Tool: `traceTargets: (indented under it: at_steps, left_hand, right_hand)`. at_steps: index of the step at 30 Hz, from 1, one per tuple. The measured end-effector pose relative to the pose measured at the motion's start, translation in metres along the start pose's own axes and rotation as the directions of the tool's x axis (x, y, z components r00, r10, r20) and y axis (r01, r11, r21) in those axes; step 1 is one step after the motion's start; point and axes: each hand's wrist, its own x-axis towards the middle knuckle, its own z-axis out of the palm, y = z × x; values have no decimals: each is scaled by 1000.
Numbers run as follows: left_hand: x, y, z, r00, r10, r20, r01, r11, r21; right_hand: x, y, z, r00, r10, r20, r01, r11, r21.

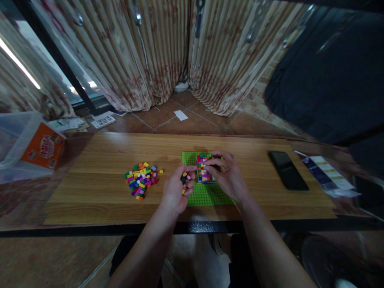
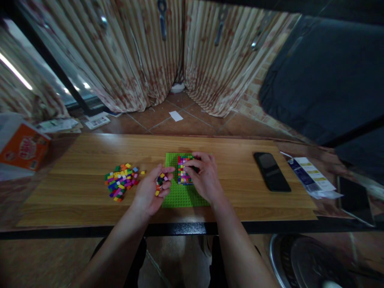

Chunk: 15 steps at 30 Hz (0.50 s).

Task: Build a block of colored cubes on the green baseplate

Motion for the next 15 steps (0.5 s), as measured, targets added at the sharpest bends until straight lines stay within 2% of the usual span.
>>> traceTargets:
  at_steps: [7, 15]
  left_hand:
    - [-1, 1, 0, 1000, 8, 9, -9, 1000, 12]
    - [0, 0, -3, 999, -3, 36, 3, 1000, 5]
  right_hand:
    - [6, 8, 10, 992, 115, -56, -108, 987, 117]
    - [11, 19, 16, 978, 210, 11, -202, 926, 320]
